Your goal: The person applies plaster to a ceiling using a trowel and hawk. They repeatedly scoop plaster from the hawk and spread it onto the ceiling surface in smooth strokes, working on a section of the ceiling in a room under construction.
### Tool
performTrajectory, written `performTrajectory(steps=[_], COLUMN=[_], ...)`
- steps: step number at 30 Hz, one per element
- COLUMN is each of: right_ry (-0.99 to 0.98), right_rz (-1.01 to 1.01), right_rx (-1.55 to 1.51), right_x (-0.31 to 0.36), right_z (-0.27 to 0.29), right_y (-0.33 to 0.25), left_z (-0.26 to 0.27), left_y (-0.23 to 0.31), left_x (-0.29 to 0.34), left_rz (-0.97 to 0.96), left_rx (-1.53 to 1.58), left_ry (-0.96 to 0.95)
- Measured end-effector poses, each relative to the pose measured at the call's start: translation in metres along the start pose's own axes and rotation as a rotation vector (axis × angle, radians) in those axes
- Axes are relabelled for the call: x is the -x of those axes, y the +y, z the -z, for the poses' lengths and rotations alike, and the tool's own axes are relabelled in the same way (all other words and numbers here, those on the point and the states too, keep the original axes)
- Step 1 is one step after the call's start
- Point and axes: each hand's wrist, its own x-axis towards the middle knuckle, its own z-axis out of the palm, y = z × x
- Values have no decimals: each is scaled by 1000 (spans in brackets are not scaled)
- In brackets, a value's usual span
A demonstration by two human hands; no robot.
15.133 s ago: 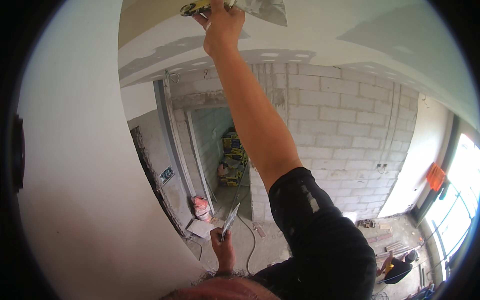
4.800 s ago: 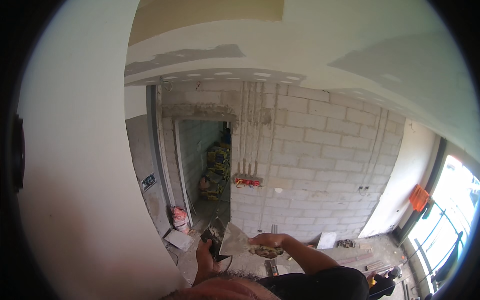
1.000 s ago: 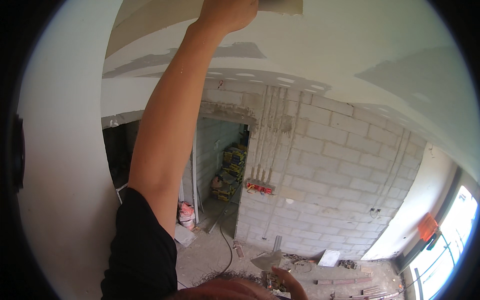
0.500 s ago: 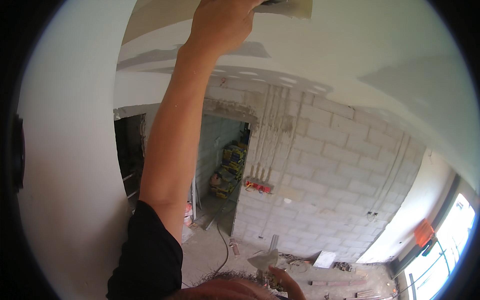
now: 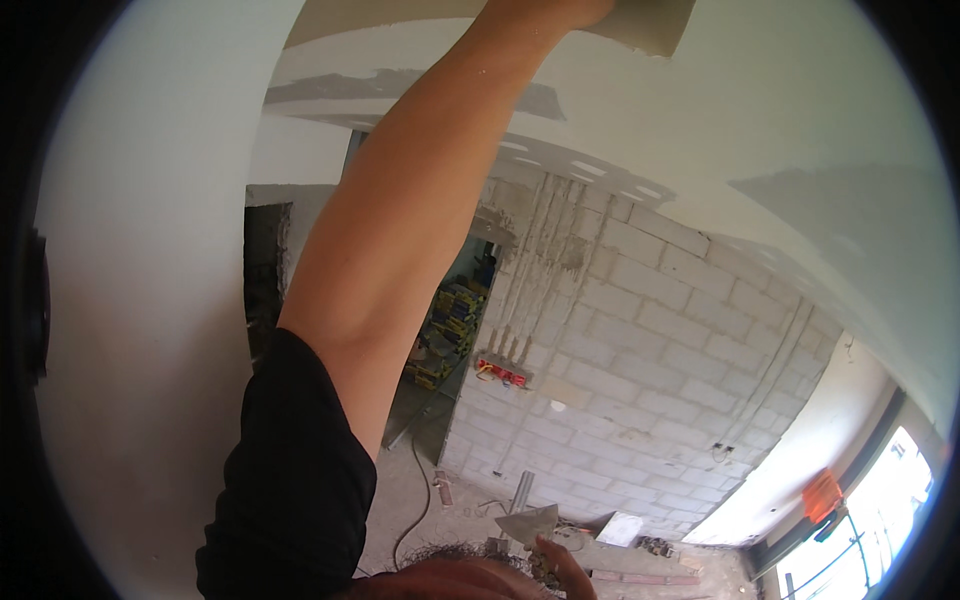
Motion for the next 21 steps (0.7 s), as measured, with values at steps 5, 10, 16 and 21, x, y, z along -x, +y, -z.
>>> performTrajectory(steps=[5, 10, 16, 21], right_ry=[183, 232, 192, 211], right_rz=[152, 82, 26, 76], right_rx=[200, 163, 100, 195], right_x=[-18, -11, -5, -13], right_z=[2, -1, -4, 0], right_y=[19, 16, 7, 12], left_z=[-7, -8, -13, -18], left_y=[1, 6, 10, 10], left_x=[0, -4, -9, -12], left_rz=[-6, 7, 18, -5], left_rx=[-6, -7, 37, 47], left_ry=[23, -30, 7, -2])
